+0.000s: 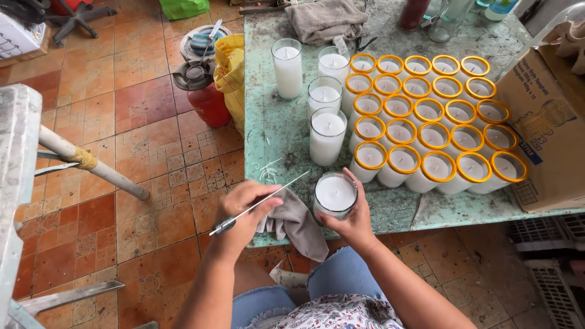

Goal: Cleaning and finishing candle jars by scraping off excess wax from the rims and wiping them with a cloth.

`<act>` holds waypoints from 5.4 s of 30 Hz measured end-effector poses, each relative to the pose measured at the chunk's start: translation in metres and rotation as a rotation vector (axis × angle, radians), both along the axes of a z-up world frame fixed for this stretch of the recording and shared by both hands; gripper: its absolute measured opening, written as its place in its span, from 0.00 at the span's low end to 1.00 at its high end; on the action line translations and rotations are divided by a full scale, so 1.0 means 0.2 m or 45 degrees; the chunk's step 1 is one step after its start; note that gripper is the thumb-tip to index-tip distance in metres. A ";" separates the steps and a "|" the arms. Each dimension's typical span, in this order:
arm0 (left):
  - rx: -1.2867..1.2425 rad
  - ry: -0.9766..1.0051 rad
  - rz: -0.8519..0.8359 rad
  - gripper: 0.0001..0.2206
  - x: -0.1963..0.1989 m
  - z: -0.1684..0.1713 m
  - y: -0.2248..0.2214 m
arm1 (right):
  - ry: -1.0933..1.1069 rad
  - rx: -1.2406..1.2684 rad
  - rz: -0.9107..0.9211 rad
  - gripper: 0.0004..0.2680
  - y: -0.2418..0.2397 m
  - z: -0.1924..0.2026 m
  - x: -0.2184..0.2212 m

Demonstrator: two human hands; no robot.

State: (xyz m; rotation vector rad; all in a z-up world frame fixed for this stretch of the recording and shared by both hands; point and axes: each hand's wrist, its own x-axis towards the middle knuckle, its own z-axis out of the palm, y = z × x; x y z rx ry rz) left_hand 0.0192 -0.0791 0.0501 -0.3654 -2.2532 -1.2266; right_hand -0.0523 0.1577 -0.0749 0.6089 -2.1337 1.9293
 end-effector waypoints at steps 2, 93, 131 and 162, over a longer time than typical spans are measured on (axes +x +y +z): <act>-0.054 -0.032 -0.181 0.08 -0.07 0.21 0.06 | -0.017 0.002 0.050 0.44 0.02 0.00 -0.04; 0.491 -0.534 0.411 0.13 0.03 -0.37 -0.23 | -0.075 0.266 0.314 0.43 -0.01 0.14 -0.20; 0.450 -0.038 0.167 0.06 0.34 -0.60 -0.37 | 0.092 1.921 1.219 0.43 -0.60 0.33 -0.32; 0.337 0.154 0.549 0.10 0.35 -0.82 -0.52 | 0.131 1.890 1.174 0.43 -0.59 0.29 -0.31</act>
